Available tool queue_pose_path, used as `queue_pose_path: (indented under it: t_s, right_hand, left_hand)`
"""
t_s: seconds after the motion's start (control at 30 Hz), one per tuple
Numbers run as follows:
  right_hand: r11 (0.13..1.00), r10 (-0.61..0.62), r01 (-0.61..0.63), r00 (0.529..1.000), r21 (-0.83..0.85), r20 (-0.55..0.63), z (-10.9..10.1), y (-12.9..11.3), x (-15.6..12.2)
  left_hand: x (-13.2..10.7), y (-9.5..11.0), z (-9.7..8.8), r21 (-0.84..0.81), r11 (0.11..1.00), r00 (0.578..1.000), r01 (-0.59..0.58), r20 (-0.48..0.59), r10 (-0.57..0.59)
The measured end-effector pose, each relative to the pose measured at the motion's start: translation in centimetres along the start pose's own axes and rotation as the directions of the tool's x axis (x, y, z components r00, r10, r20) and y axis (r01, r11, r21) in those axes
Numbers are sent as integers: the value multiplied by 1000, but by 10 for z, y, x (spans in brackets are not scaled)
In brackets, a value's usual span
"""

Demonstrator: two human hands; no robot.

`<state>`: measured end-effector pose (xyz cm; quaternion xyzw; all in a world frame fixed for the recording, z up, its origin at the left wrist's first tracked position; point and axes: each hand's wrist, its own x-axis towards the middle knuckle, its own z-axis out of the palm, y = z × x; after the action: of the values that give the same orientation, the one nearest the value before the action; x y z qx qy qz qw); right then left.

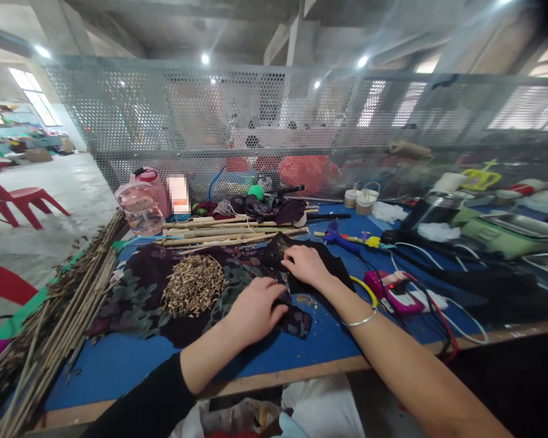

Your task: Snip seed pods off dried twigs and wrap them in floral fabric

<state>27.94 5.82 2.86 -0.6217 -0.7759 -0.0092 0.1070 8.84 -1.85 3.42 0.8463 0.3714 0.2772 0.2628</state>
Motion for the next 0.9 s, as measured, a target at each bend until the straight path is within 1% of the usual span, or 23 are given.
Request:
queue_pose_path:
  t_s: [0.07,0.13,0.17,0.23,0.27,0.33,0.4,0.47,0.5,0.57,0.63,0.67,0.7,0.73,0.77,0.83,0.87,0.9]
  right_hand:
    - [999,34,-32,997,23,-74,1,5,2]
    - [988,148,-141,976,57,-160,-2,14,3]
    - [974,225,-216,956,65,-189,-5,20,3]
    - [930,365,-364,906,46,-213,-9,32,2]
    - [908,414,-419,885,20,-214,-10,38,1]
    - [877,459,-477,865,-50,-200,-10,48,-1]
    - [867,462,-483,871,-123,-165,-7,53,-4]
    - [871,444,-461,886,-169,-132,-5,52,-6]
    - [876,429,-450,892,-175,-146,-6,49,-7]
    - [902,367,-407,899,-145,-237,-8,36,-6]
    - [956,256,-289,911,-57,-324,-12,17,-2]
    - [981,186,-192,929,13,-319,-14,5,0]
    - [991,107,-81,955,103,-276,-14,-8,4]
    - [978,16,27,978,205,-206,-14,-22,8]
    - [944,-83,118,989,308,-126,-12,-37,13]
    - [870,-237,215,972,445,-6,-5,-67,25]
    - [858,-282,238,959,456,30,-1,-82,32]
    - [865,-304,247,951,438,63,4,-97,40]
  left_hand:
    - [-3,-2,10,107,994,997,-18,78,10]
    - [-5,-7,16,175,984,994,-15,105,-3]
    - [-5,-9,17,194,981,994,-11,110,-11]
    - [-4,-13,17,213,977,993,-10,114,-14]
    - [-3,-14,17,216,976,993,-17,116,-8]
    - [-2,-16,17,218,975,993,-31,118,5]
    - [-3,-16,18,216,976,994,-34,111,10]
    - [-6,-15,21,195,980,996,-23,86,6]
    - [-7,-14,22,173,985,998,-20,69,9]
    - [-9,-11,19,116,993,1000,-28,8,27]
    - [-10,-10,8,79,996,993,-42,-106,50]
    - [-9,-12,-2,75,996,981,-38,-188,51]
    - [-9,-17,-14,78,997,960,-23,-275,43]
    - [-8,-24,-29,83,996,928,7,-371,24]
    - [-9,-34,-46,81,995,892,52,-452,-10]
    - [-11,-62,-79,64,980,797,190,-592,-116]
    - [-14,-79,-94,55,956,745,288,-640,-188]
    - [-17,-96,-107,45,919,689,392,-676,-261]
